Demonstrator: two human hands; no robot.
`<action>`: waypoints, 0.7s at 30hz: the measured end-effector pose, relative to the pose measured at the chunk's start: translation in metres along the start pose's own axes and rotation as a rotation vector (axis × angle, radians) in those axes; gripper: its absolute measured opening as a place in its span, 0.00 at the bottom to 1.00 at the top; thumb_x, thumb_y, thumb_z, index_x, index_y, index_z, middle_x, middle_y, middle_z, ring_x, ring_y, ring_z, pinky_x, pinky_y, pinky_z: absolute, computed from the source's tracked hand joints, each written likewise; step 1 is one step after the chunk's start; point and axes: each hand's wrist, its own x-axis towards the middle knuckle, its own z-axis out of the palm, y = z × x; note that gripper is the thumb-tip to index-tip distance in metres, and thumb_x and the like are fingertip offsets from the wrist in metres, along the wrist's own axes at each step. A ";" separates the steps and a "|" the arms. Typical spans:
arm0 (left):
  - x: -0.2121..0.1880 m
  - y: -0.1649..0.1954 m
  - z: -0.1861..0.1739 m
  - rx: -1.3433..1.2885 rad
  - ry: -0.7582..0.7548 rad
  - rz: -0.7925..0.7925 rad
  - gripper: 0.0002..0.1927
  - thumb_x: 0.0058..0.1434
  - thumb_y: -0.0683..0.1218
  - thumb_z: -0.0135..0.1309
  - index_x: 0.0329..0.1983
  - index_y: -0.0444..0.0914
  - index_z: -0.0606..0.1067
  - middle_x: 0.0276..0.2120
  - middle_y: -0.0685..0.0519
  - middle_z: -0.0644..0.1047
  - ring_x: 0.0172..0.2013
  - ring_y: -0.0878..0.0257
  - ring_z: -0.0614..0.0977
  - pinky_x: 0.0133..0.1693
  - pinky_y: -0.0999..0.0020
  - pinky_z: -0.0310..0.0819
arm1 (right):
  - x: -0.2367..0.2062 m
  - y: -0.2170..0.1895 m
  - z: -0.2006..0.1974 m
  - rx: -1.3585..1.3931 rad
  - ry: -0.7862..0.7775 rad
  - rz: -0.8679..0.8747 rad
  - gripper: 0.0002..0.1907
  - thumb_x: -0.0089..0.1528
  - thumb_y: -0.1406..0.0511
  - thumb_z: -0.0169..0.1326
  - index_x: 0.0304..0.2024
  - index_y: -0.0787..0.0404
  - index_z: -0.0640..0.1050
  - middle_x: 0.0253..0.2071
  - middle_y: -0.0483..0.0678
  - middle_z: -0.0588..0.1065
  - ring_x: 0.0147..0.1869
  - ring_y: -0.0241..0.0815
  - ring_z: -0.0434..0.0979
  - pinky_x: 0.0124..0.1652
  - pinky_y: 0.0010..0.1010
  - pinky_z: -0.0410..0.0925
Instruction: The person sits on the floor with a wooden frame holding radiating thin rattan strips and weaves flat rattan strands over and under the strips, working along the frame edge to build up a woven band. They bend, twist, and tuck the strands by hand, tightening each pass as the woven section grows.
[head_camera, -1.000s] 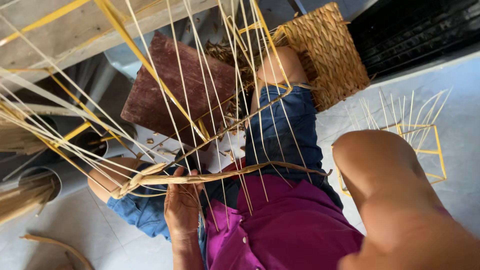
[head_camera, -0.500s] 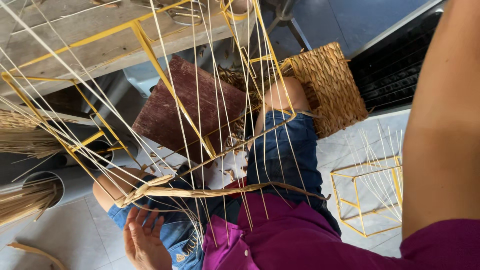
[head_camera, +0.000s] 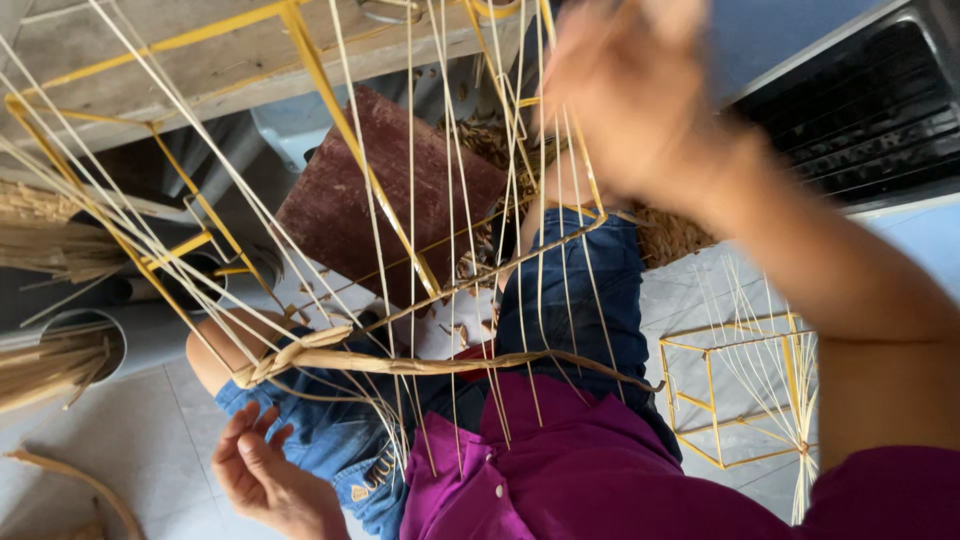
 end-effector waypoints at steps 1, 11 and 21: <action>-0.004 0.007 0.005 -0.004 -0.024 0.035 0.14 0.81 0.49 0.48 0.58 0.33 0.70 0.51 0.45 0.78 0.47 0.61 0.80 0.47 0.72 0.75 | -0.009 -0.037 0.015 0.144 -0.015 -0.038 0.05 0.69 0.69 0.60 0.42 0.53 0.77 0.35 0.40 0.75 0.38 0.36 0.75 0.38 0.29 0.66; -0.028 0.031 0.043 -0.385 -0.458 -0.282 0.14 0.70 0.42 0.54 0.56 0.31 0.71 0.43 0.49 0.80 0.40 0.64 0.81 0.46 0.71 0.79 | 0.018 -0.243 0.062 0.948 -0.154 0.260 0.11 0.63 0.70 0.62 0.45 0.61 0.73 0.35 0.47 0.75 0.39 0.46 0.79 0.41 0.39 0.70; -0.023 0.014 0.009 -0.272 -0.374 -0.345 0.06 0.72 0.40 0.55 0.45 0.31 0.74 0.36 0.49 0.80 0.34 0.65 0.81 0.42 0.70 0.78 | 0.001 -0.270 0.070 1.076 -0.342 0.266 0.11 0.65 0.67 0.61 0.44 0.62 0.72 0.38 0.48 0.75 0.43 0.46 0.81 0.42 0.37 0.73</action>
